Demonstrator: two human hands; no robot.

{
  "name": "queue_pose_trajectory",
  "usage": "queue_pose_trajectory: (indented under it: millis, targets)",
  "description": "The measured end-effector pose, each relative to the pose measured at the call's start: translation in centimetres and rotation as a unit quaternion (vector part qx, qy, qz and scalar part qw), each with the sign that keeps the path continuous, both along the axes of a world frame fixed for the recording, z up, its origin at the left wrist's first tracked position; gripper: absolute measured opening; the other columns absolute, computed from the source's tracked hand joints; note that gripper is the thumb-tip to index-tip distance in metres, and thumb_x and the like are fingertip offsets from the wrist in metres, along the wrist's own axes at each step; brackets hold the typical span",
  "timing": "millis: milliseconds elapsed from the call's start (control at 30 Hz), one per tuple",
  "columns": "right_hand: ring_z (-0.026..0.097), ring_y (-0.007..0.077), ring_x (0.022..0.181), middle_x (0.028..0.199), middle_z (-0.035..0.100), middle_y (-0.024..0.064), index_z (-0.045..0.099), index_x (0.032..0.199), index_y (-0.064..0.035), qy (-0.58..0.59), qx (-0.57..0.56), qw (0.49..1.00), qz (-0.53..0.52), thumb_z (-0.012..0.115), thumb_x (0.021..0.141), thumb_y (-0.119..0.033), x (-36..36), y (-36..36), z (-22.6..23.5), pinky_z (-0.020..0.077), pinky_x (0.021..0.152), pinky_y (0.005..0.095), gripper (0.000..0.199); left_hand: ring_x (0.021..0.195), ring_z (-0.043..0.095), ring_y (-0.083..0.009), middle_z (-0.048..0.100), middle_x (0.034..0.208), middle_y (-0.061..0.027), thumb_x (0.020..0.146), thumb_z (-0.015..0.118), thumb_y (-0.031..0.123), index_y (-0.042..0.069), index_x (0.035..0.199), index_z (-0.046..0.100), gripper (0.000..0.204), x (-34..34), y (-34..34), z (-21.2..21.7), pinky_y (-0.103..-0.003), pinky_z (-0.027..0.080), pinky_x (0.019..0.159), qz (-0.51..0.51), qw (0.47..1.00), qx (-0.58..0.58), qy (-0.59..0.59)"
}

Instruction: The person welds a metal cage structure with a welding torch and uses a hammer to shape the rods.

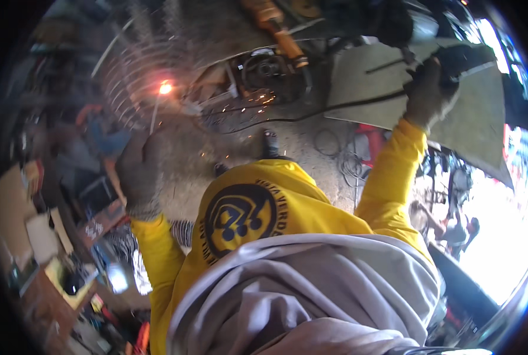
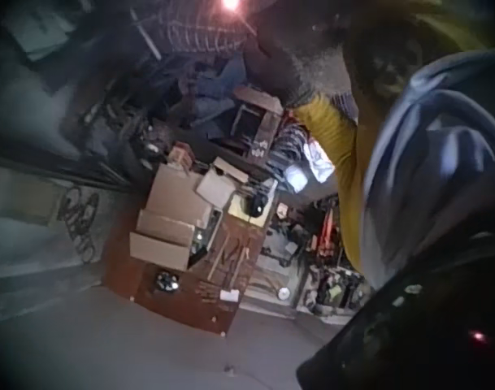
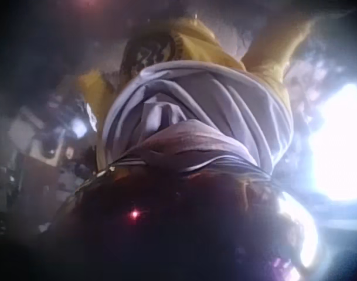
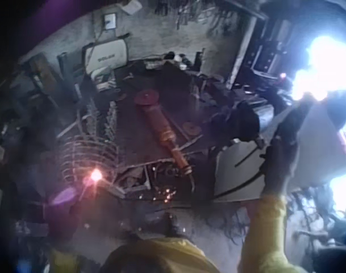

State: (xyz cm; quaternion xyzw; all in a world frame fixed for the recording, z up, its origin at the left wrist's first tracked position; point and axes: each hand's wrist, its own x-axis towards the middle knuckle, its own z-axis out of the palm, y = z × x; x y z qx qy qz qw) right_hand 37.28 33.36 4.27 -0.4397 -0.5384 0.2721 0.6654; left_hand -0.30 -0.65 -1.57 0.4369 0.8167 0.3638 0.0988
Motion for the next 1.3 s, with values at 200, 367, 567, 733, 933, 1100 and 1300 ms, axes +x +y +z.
queue_pose_trajectory:
  millis: [200, 367, 567, 733, 933, 1100, 1300]
  targets:
    - [0.067, 0.0187, 0.073, 0.086, 0.069, 0.0092, 0.061, 0.117, -0.0007, -0.006, 0.038, 0.984, -0.176, 0.07, 0.09, -0.02, 5.8, 11.5, -3.3, 0.0558, 0.064, 0.0335, 0.034, 0.066, 0.061, -0.027, 0.064, 0.077, -0.0165, 0.091, 0.07, 0.012, 0.0, 0.093, 0.068, 0.013, 0.2, 1.7, 1.3, -0.037, 0.048, 0.066, -0.041, 0.989, 0.022, 0.143]
    - [0.062, 0.0348, 0.113, 0.125, 0.061, 0.0193, 0.06, 0.131, -0.0048, -0.098, -0.062, 0.981, -0.157, 0.072, 0.089, -0.038, 7.3, 15.3, -8.7, 0.0491, 0.098, 0.0444, 0.054, 0.064, 0.059, -0.0259, 0.065, 0.075, -0.0143, 0.092, 0.07, 0.014, 0.0, 0.089, 0.067, 0.015, 0.4, 1.0, 0.8, -0.036, 0.047, 0.065, -0.017, 0.997, 0.021, 0.068]
    - [0.062, 0.0366, 0.116, 0.124, 0.064, 0.02, 0.06, 0.132, -0.003, -0.375, -0.191, 0.884, -0.203, 0.072, 0.086, -0.043, 6.4, 13.7, -9.2, 0.049, 0.099, 0.0439, 0.062, 0.066, 0.063, -0.03, 0.068, 0.08, -0.0138, 0.092, 0.072, 0.02, 0.004, 0.091, 0.069, 0.016, 0.1, 0.8, 1.4, -0.037, 0.05, 0.063, -0.001, 0.996, -0.024, 0.082]
    - [0.062, 0.038, 0.119, 0.124, 0.066, 0.0205, 0.059, 0.133, -0.0015, -0.466, -0.23, 0.829, -0.207, 0.072, 0.084, -0.047, 4.9, 13.2, -8.7, 0.049, 0.101, 0.0435, 0.068, 0.078, 0.072, -0.0323, 0.072, 0.087, -0.0141, 0.091, 0.074, 0.025, 0.006, 0.096, 0.071, 0.02, 0.0, 0.6, 1.0, -0.039, 0.054, 0.068, -0.027, 0.983, -0.023, 0.178]
    - [0.061, 0.0398, 0.122, 0.123, 0.069, 0.0212, 0.058, 0.135, 0.0004, -0.477, -0.235, 0.814, -0.233, 0.072, 0.082, -0.051, 4.6, 12.1, -8.2, 0.0489, 0.102, 0.043, 0.075, 0.079, 0.071, -0.0322, 0.072, 0.089, -0.0143, 0.091, 0.074, 0.024, 0.005, 0.098, 0.071, 0.02, -0.1, 0.7, 0.7, -0.039, 0.055, 0.069, -0.046, 0.976, 0.0, 0.212]
    - [0.065, 0.0376, 0.116, 0.114, 0.071, 0.0196, 0.067, 0.118, 0.0007, -0.33, -0.065, 0.882, -0.33, 0.069, 0.085, -0.05, 1.6, 7.0, -9.1, 0.0498, 0.101, 0.0449, 0.061, 0.079, 0.071, -0.0315, 0.072, 0.089, -0.0138, 0.092, 0.074, 0.023, 0.004, 0.099, 0.071, 0.021, 0.0, 0.7, 1.3, -0.039, 0.055, 0.07, -0.039, 0.98, -0.03, 0.191]
    - [0.068, 0.0267, 0.103, 0.118, 0.068, 0.0165, 0.062, 0.123, 0.0014, -0.214, 0.132, 0.957, 0.143, 0.058, 0.102, -0.029, -9.4, -7.6, -11.1, 0.0557, 0.088, 0.0379, 0.037, 0.077, 0.071, -0.0297, 0.072, 0.088, -0.0135, 0.091, 0.075, 0.022, 0.003, 0.098, 0.071, 0.02, 0.3, 1.1, 1.9, -0.038, 0.055, 0.07, -0.015, 0.988, -0.064, 0.138]
